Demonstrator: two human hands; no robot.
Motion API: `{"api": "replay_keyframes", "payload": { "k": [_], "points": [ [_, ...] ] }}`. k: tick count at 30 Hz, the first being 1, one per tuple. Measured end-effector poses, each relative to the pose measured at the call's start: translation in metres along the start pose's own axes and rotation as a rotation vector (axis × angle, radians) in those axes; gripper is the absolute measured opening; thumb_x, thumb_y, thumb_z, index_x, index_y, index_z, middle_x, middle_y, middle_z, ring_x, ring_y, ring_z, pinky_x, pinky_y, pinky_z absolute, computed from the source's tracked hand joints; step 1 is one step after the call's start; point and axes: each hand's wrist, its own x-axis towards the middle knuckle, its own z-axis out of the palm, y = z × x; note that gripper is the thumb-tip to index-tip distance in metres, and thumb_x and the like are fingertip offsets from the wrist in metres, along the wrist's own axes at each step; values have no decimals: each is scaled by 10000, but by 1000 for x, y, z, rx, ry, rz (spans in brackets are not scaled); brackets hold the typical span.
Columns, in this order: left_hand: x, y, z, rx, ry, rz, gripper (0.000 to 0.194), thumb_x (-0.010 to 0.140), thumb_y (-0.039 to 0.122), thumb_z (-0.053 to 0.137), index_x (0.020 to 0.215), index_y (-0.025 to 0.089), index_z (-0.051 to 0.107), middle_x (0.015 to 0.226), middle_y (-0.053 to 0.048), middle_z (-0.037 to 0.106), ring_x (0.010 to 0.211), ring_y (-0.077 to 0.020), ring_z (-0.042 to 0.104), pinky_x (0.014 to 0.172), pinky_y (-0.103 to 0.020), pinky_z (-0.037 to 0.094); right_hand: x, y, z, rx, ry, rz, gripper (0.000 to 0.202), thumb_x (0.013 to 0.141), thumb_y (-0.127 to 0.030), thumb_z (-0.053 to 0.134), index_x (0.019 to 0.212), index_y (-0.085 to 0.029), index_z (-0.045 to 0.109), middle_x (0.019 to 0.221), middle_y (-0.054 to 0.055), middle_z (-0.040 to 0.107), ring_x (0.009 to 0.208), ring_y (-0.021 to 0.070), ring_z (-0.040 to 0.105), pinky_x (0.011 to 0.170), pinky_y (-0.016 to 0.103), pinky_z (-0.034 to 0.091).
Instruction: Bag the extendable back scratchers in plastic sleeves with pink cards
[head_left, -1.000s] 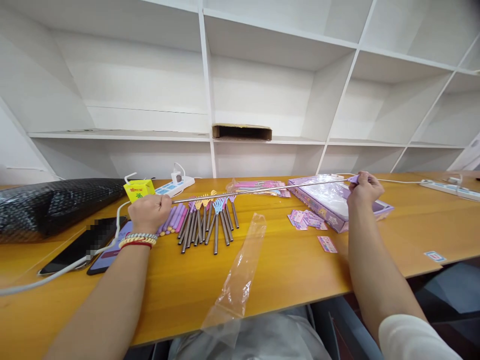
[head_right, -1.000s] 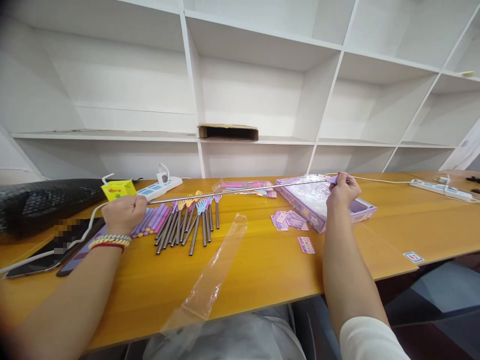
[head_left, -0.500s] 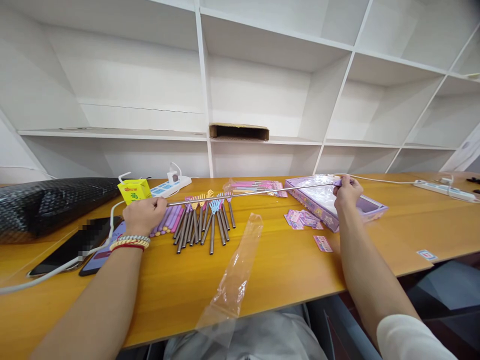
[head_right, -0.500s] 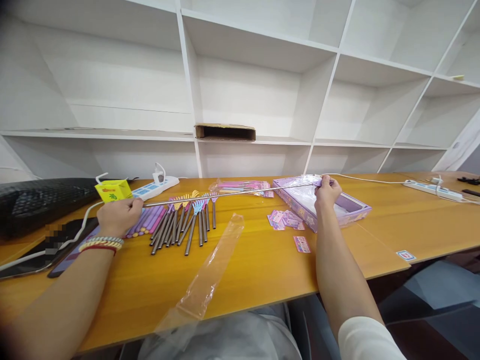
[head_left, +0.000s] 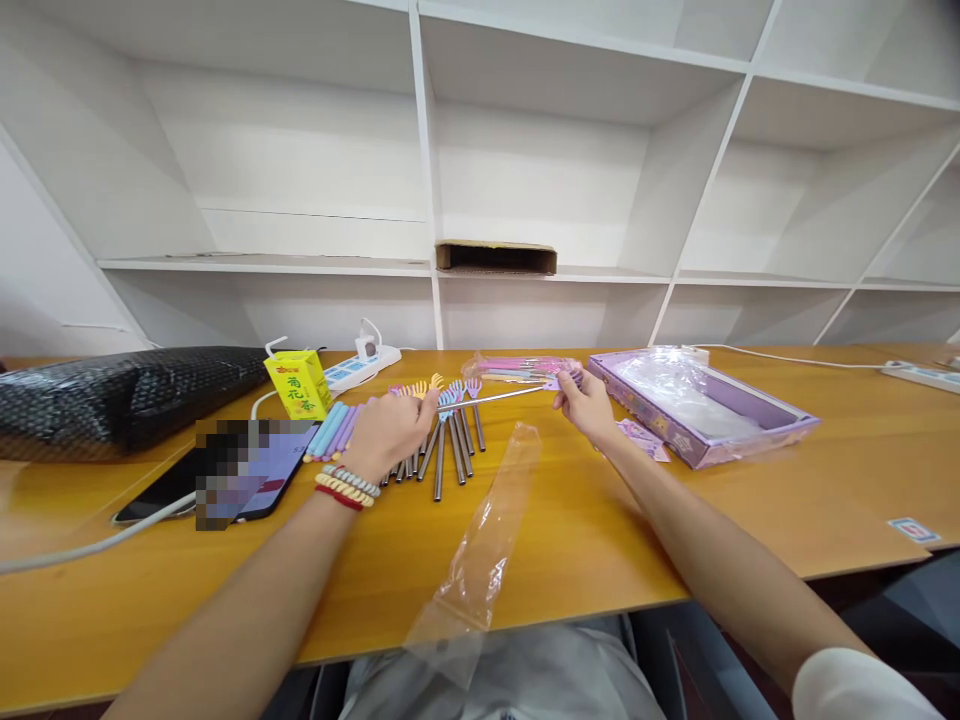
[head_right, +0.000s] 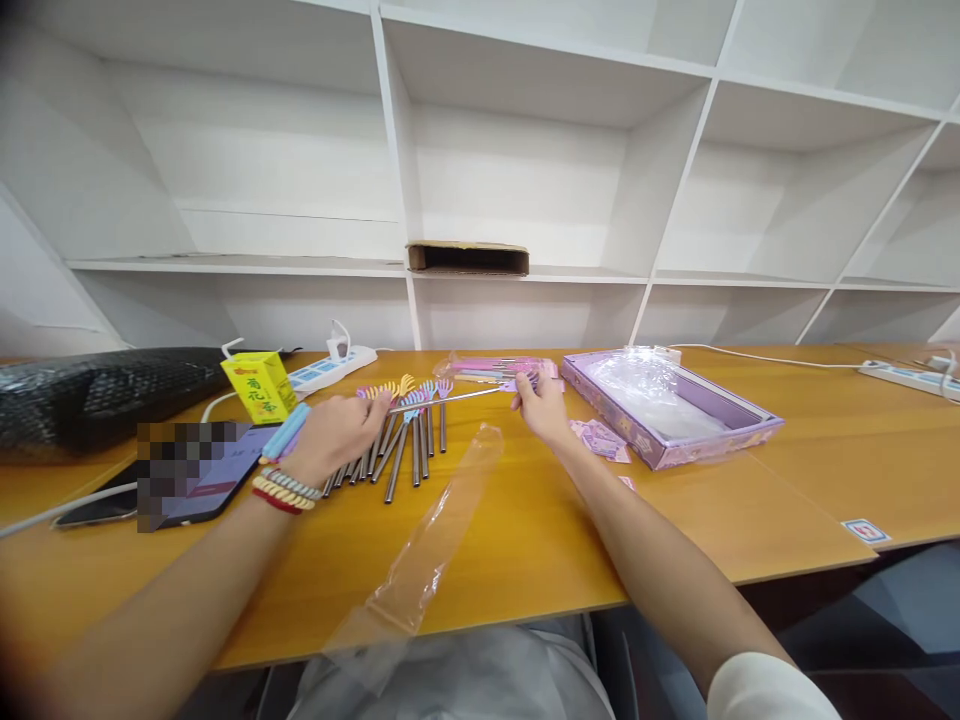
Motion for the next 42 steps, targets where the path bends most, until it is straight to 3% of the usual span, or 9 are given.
{"api": "replay_keyframes", "payload": {
  "k": [3, 10, 19, 25, 30, 33, 36, 39, 42],
  "points": [
    [-10, 19, -5, -35, -22, 20, 716, 871, 575, 127, 613, 162, 652, 601, -124, 631, 620, -260, 599, 597, -344, 382, -12, -4, 16, -28, 21, -58, 405, 756, -610, 517, 762, -214, 433, 494, -30, 562, 333, 72, 372, 339, 204, 265],
    [-25, 47, 0, -107, -65, 110, 707, 860, 609, 138, 586, 163, 612, 558, -112, 601, 566, -240, 584, 521, -321, 343, -34, -10, 38, 2, -241, -59, 373, 777, -570, 524, 872, -214, 469, 552, -32, 581, 343, 75, 388, 342, 215, 289],
    [-25, 36, 8, -143, -81, 222, 620, 879, 584, 178, 707, 163, 599, 622, -92, 624, 602, -221, 596, 520, -297, 323, -37, -15, 24, -22, -441, -73, 324, 758, -490, 597, 858, -194, 509, 632, 2, 618, 445, 108, 515, 418, 241, 428],
    [-24, 34, 9, -202, -37, 282, 484, 895, 525, 274, 768, 174, 583, 737, -72, 651, 671, -190, 598, 570, -283, 347, -36, -3, 20, -74, -413, -49, 320, 706, -459, 660, 808, -170, 571, 607, -9, 599, 466, 101, 522, 457, 238, 435],
    [-24, 35, 15, -422, 2, 341, 359, 905, 443, 338, 825, 174, 561, 807, -56, 635, 754, -182, 584, 666, -292, 395, -37, -1, 22, 184, -431, 82, 307, 669, -418, 704, 805, -177, 572, 649, 9, 632, 467, 122, 563, 383, 219, 370],
    [-27, 43, 19, -605, -49, 337, 277, 912, 379, 345, 929, 176, 533, 808, -47, 625, 743, -174, 581, 682, -299, 414, -42, -7, 27, 384, -451, 154, 365, 654, -415, 717, 920, -207, 577, 770, 25, 668, 546, 152, 612, 391, 227, 387],
    [-33, 53, 20, -682, -112, 355, 249, 907, 347, 356, 1026, 177, 494, 798, -49, 616, 723, -179, 585, 666, -309, 424, -48, -7, 35, 396, -560, 181, 385, 675, -413, 703, 987, -218, 590, 808, 32, 679, 577, 154, 626, 409, 228, 405],
    [-34, 55, 15, -642, -133, 441, 274, 890, 358, 386, 1063, 175, 493, 862, -69, 617, 773, -188, 587, 703, -316, 433, -51, -3, 42, 350, -599, 208, 337, 702, -432, 677, 939, -201, 616, 752, 32, 677, 573, 147, 624, 409, 217, 403],
    [-24, 38, 9, -464, -21, 431, 297, 863, 392, 410, 997, 167, 550, 929, -88, 618, 874, -211, 570, 791, -333, 424, -47, 2, 43, 382, -490, 237, 335, 710, -471, 658, 875, -180, 627, 679, 25, 663, 515, 127, 597, 383, 207, 374]
  ]
}}
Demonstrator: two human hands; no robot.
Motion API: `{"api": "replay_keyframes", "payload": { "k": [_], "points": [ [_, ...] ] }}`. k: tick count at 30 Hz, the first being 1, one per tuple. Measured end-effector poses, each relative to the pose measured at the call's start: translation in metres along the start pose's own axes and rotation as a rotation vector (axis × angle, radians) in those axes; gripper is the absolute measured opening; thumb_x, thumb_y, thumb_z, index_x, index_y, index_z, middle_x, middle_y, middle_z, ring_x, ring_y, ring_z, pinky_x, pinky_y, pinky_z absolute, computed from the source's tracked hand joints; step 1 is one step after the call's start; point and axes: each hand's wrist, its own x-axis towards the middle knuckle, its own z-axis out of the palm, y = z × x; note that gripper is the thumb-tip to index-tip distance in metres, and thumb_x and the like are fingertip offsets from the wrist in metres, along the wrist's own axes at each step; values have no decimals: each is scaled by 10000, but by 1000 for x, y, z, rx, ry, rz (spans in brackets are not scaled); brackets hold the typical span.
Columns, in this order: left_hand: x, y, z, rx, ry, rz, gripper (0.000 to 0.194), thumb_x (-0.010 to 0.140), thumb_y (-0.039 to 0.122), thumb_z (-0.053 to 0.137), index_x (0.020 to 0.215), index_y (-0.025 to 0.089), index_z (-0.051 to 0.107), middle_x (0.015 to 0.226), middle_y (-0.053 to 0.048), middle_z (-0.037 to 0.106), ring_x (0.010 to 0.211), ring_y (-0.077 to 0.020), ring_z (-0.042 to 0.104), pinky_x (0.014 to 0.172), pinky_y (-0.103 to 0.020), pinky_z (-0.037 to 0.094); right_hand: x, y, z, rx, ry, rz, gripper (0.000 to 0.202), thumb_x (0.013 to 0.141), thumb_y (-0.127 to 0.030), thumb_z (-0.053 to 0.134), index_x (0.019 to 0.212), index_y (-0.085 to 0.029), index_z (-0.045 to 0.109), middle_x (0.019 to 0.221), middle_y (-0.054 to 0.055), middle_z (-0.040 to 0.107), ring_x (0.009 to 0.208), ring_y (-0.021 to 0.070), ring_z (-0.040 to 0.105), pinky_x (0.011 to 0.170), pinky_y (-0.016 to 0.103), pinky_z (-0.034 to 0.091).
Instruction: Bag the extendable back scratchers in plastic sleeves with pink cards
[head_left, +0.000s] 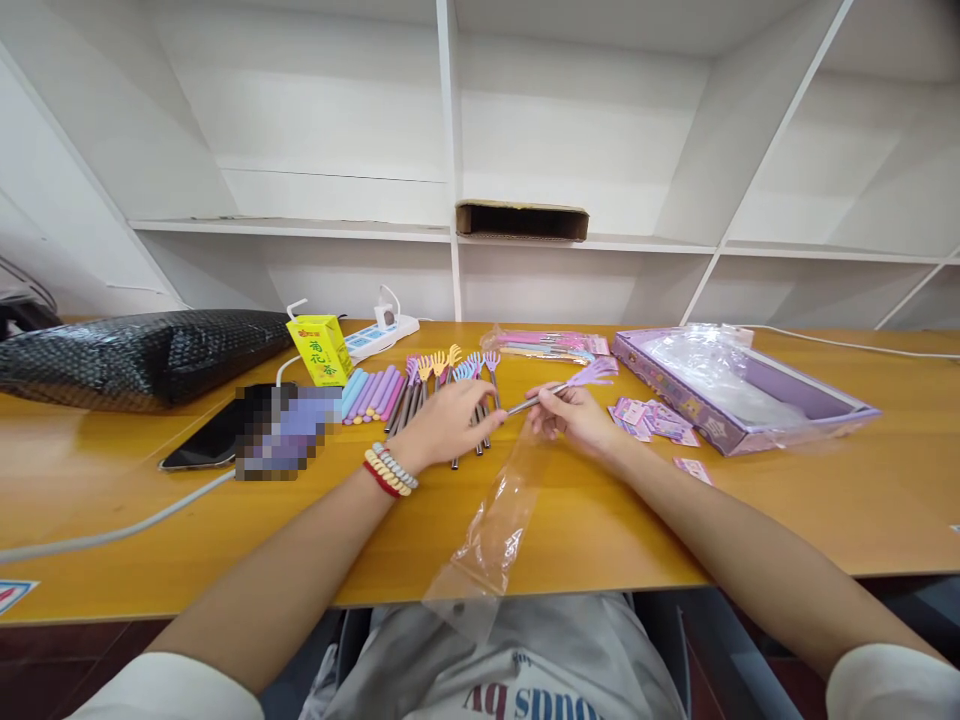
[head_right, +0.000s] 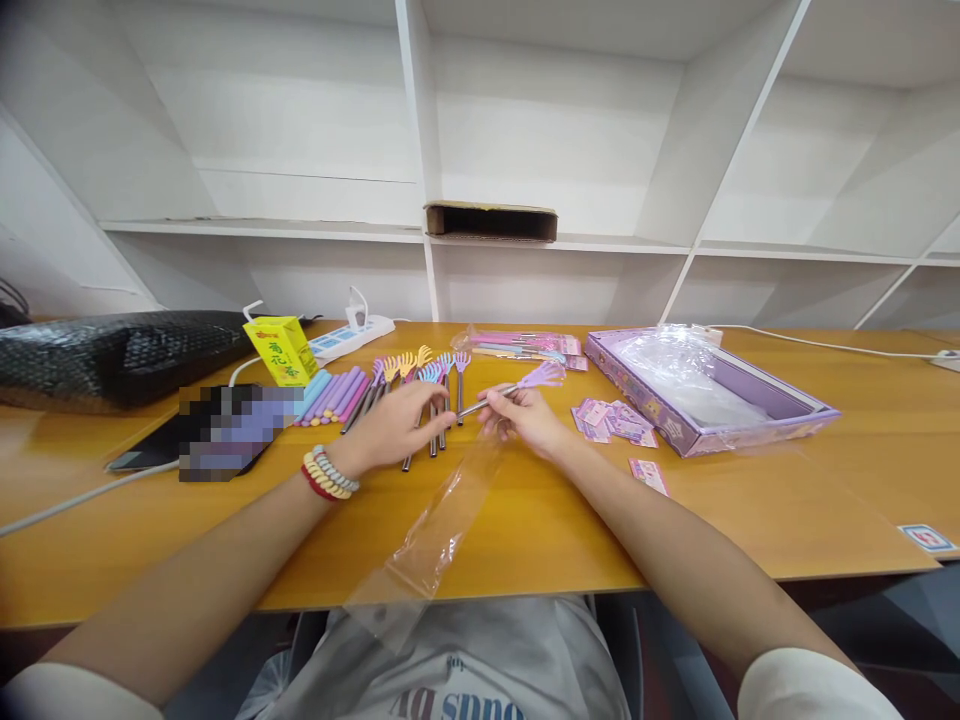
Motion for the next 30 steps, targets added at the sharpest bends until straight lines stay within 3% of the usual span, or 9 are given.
{"api": "replay_keyframes", "payload": {
  "k": [2, 4, 7, 11, 18, 23, 27, 30],
  "points": [
    [0, -21, -13, 227, 137, -150, 321, 857, 388, 385, 898, 144, 590, 912, -115, 623, 905, -242, 561, 821, -359, 408, 3, -2, -5, 50, 95, -20, 348, 711, -492, 650, 838, -169, 623, 631, 16, 648, 477, 115, 575, 369, 203, 354],
    [-2, -44, -27, 460, 216, -399, 366, 823, 395, 398, 865, 101, 612, 862, -164, 624, 883, -301, 563, 772, -401, 410, 6, -5, -11, 77, 177, -31, 356, 703, -502, 653, 808, -164, 613, 598, 8, 634, 455, 106, 558, 363, 197, 340],
    [-8, -73, -39, 615, 151, -667, 455, 769, 443, 430, 855, 44, 633, 865, -234, 622, 859, -372, 569, 699, -431, 409, 7, -7, -16, 61, 236, -13, 371, 683, -514, 665, 767, -159, 600, 558, 3, 617, 426, 97, 534, 358, 192, 329],
    [-11, -85, -36, 625, 32, -789, 481, 733, 442, 444, 863, 24, 644, 865, -252, 631, 873, -394, 572, 700, -432, 400, 6, -7, -14, 29, 229, 8, 387, 666, -524, 672, 733, -153, 583, 530, 3, 605, 410, 95, 523, 354, 196, 329],
    [-11, -88, -27, 606, -85, -829, 442, 752, 378, 418, 888, 26, 647, 916, -246, 639, 884, -366, 581, 732, -424, 391, 6, -4, -14, -12, 178, 3, 368, 701, -499, 654, 747, -141, 584, 531, -1, 605, 411, 93, 536, 359, 189, 346],
    [-10, -88, -26, 627, -23, -816, 436, 796, 364, 376, 874, 23, 635, 910, -238, 634, 887, -365, 583, 743, -436, 408, 7, -4, -15, -21, 168, -4, 380, 701, -506, 649, 761, -137, 582, 540, -1, 613, 410, 90, 541, 360, 182, 345],
    [-6, -75, -24, 600, 112, -582, 405, 851, 344, 332, 940, 35, 578, 918, -221, 622, 897, -341, 583, 739, -410, 429, 7, -7, -15, 29, 172, -5, 368, 715, -494, 643, 796, -140, 584, 558, 9, 634, 414, 102, 557, 355, 185, 347],
    [-4, -57, -17, 402, 103, -369, 301, 885, 273, 309, 1032, 101, 508, 915, -150, 628, 863, -271, 599, 725, -355, 440, 6, -12, -16, 105, 204, -8, 334, 714, -456, 657, 812, -145, 585, 572, 22, 652, 429, 122, 578, 350, 192, 347]
  ]
}}
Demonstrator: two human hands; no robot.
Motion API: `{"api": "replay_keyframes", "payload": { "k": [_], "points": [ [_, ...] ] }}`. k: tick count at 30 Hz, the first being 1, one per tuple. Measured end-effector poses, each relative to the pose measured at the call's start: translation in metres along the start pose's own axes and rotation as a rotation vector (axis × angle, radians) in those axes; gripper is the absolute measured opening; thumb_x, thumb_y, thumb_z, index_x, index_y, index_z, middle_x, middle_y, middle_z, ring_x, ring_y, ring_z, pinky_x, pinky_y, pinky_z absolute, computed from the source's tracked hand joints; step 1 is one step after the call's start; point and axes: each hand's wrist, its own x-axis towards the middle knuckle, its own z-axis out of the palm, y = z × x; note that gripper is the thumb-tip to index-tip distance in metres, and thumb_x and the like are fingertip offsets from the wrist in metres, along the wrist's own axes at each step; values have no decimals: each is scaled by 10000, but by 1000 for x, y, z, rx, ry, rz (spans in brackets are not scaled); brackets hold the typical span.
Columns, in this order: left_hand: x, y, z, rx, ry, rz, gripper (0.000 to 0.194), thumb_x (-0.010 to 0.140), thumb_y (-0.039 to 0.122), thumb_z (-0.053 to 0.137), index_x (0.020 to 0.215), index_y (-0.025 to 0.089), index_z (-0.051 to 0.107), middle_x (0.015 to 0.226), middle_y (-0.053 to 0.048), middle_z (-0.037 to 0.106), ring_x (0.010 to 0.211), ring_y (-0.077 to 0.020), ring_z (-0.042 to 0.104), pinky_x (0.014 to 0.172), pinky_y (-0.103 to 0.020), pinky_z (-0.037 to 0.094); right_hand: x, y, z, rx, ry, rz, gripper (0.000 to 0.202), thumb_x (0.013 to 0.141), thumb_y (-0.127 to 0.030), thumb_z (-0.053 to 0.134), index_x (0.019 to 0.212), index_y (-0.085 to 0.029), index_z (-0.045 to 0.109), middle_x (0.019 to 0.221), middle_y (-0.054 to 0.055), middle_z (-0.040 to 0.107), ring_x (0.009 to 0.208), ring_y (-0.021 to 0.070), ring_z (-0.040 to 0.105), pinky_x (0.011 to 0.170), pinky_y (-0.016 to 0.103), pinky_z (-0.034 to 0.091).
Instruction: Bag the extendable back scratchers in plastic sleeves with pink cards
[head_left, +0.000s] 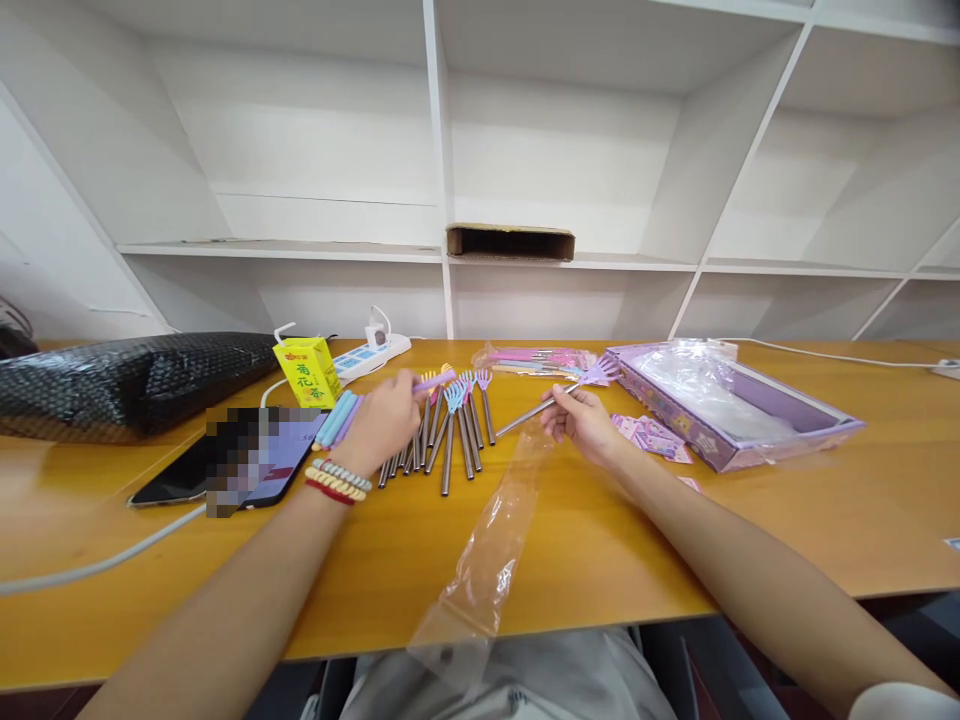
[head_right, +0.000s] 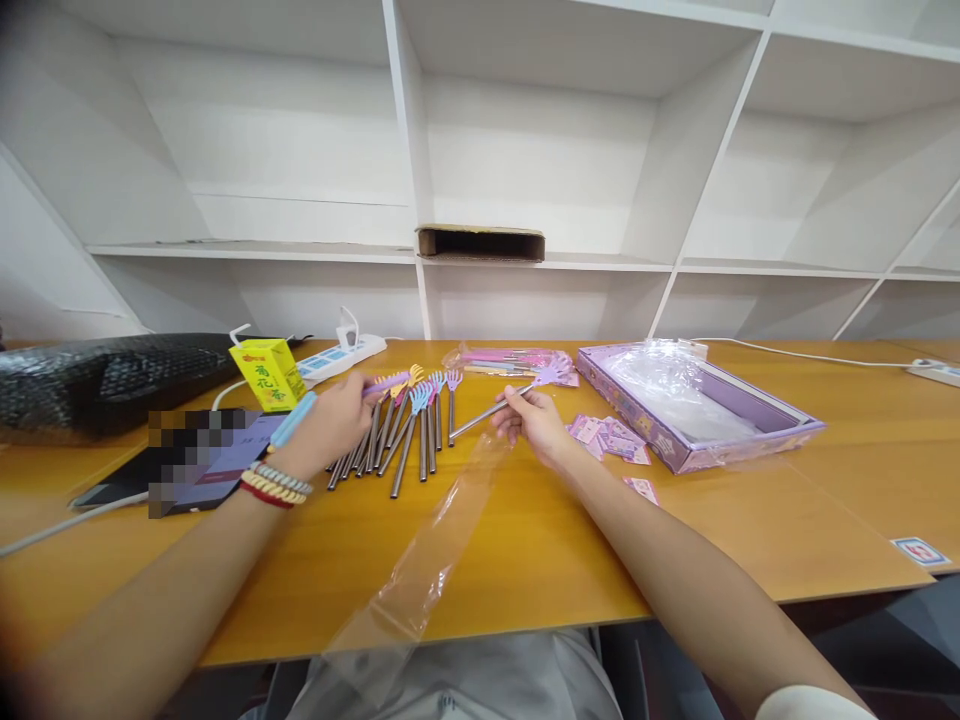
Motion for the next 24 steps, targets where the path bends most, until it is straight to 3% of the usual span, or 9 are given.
{"api": "replay_keyframes", "payload": {
  "k": [3, 6, 11, 17, 24],
  "points": [
    [-7, 17, 2, -138, -37, 132, 251, 893, 219, 306, 1065, 141, 472, 953, -120, 618, 876, -239, 595, 733, -336, 442, -2, -6, -2, 115, 21, 5, 272, 704, -402, 663, 790, -158, 580, 591, 26, 670, 452, 134, 593, 363, 196, 357],
    [-12, 26, 3, -210, -88, 224, 255, 916, 272, 290, 1050, 164, 477, 979, -107, 599, 875, -223, 586, 733, -334, 447, -2, -9, -6, 182, 18, 35, 256, 724, -418, 613, 758, -168, 571, 589, 30, 674, 467, 144, 604, 378, 202, 364],
    [-15, 29, 1, -259, -156, 241, 297, 928, 359, 266, 936, 175, 498, 918, -82, 587, 815, -210, 576, 705, -338, 447, -2, -5, -6, 183, 10, 77, 273, 775, -434, 528, 752, -165, 566, 577, 42, 665, 467, 145, 600, 389, 206, 360],
    [-16, 30, 0, -299, -205, 292, 314, 930, 373, 264, 1003, 180, 501, 948, -78, 587, 886, -216, 575, 779, -355, 438, -3, -3, -2, 179, -1, 101, 182, 765, -330, 493, 763, -165, 571, 604, 50, 673, 483, 150, 598, 390, 212, 363],
    [-17, 32, -1, -253, -223, 306, 365, 920, 442, 267, 995, 191, 520, 931, -68, 601, 848, -214, 588, 735, -345, 437, -4, -5, 0, 156, -27, 100, 147, 719, -276, 492, 748, -160, 576, 567, 42, 656, 467, 161, 590, 371, 221, 370]
  ]
}}
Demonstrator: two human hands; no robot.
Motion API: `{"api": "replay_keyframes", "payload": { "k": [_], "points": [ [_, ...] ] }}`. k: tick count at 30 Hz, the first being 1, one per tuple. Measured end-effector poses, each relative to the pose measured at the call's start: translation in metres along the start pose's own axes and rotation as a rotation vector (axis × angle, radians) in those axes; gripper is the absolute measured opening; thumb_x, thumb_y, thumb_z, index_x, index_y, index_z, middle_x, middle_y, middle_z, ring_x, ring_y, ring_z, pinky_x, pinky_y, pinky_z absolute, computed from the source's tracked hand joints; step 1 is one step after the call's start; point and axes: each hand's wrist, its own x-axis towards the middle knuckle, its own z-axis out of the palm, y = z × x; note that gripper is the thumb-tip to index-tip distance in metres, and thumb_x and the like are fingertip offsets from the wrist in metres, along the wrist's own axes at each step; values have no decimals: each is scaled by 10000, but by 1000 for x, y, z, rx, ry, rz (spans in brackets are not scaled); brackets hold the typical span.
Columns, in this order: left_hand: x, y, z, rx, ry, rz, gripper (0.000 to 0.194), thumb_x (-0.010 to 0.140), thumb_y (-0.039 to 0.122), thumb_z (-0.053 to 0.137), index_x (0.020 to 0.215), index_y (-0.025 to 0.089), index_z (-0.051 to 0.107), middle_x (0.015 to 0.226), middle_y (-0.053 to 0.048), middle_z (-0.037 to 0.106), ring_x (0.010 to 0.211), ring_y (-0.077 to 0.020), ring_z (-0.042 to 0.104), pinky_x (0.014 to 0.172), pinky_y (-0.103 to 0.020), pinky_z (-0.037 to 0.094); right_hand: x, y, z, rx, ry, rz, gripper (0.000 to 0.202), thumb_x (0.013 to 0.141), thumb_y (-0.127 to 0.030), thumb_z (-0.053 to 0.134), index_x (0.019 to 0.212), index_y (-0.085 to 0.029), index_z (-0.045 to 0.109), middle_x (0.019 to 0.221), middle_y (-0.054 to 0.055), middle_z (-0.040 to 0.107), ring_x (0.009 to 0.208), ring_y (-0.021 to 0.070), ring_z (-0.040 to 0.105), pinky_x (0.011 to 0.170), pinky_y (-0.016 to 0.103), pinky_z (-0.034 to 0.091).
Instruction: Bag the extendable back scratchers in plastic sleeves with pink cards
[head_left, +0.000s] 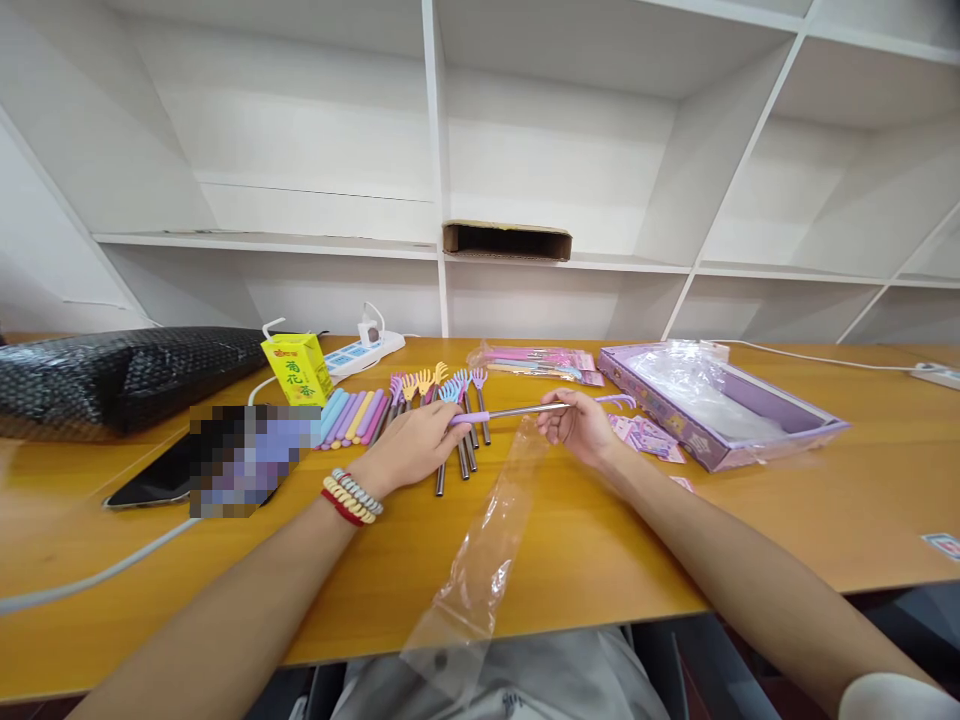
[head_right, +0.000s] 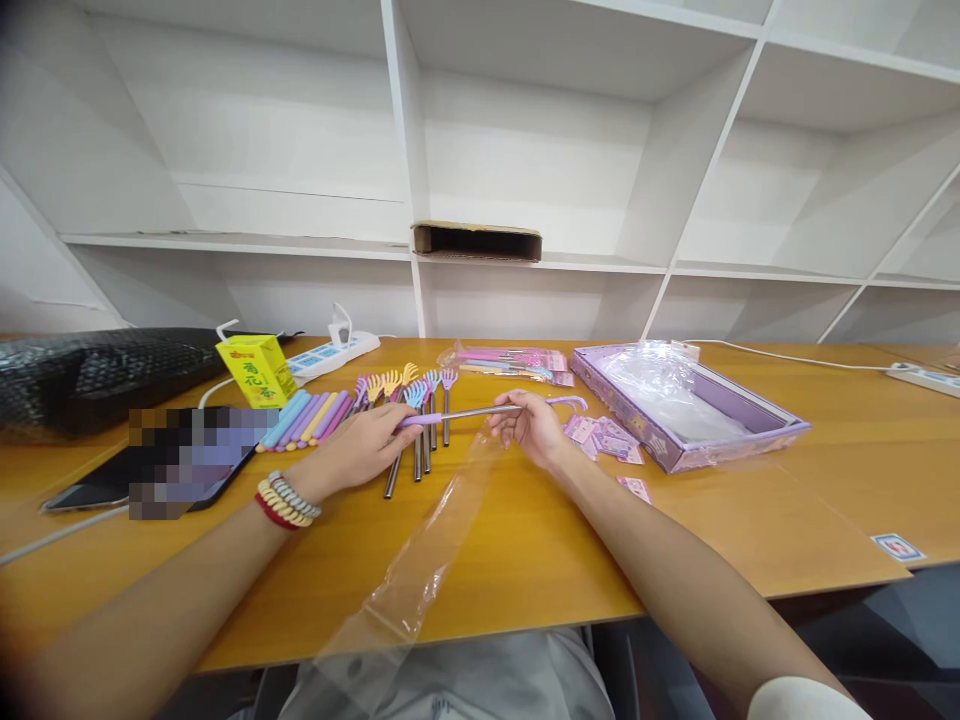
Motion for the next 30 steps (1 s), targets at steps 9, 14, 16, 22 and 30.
{"api": "replay_keyframes", "payload": {
  "k": [9, 14, 16, 22, 30],
  "points": [
    [0, 11, 1, 128, -26, 15, 407, 936, 440, 182, 853, 191, 493, 829, -56, 629, 728, -217, 603, 596, -315, 396, -1, 2, 0, -3, -106, -54, 191, 706, -300, 471, 771, -156, 580, 607, 67, 674, 494, 187, 604, 404, 256, 410],
    [-1, 17, -1, 177, -43, 8, 426, 936, 436, 170, 857, 176, 498, 750, -63, 628, 663, -222, 604, 544, -306, 364, -4, 2, 4, -9, -133, -79, 208, 696, -306, 431, 742, -166, 577, 589, 69, 670, 489, 190, 598, 414, 268, 416],
    [-1, 19, -3, 181, -48, -3, 438, 934, 439, 166, 858, 173, 504, 724, -64, 625, 635, -221, 600, 529, -302, 355, -5, 2, 5, -17, -132, -82, 212, 696, -307, 420, 741, -171, 576, 592, 68, 669, 489, 188, 595, 426, 273, 421],
    [-1, 25, -6, 186, -51, -28, 438, 933, 430, 179, 877, 169, 526, 700, -68, 623, 615, -214, 594, 529, -294, 357, -6, 2, 7, -26, -107, -75, 225, 685, -332, 422, 740, -177, 575, 565, 55, 650, 491, 191, 590, 429, 281, 420],
    [-1, 24, -8, 245, -65, -14, 406, 935, 404, 190, 878, 176, 521, 700, -67, 630, 633, -228, 597, 527, -300, 335, -9, 1, 12, 47, -122, -78, 230, 691, -290, 380, 707, -172, 576, 557, 70, 658, 480, 194, 587, 422, 279, 421]
  ]
}}
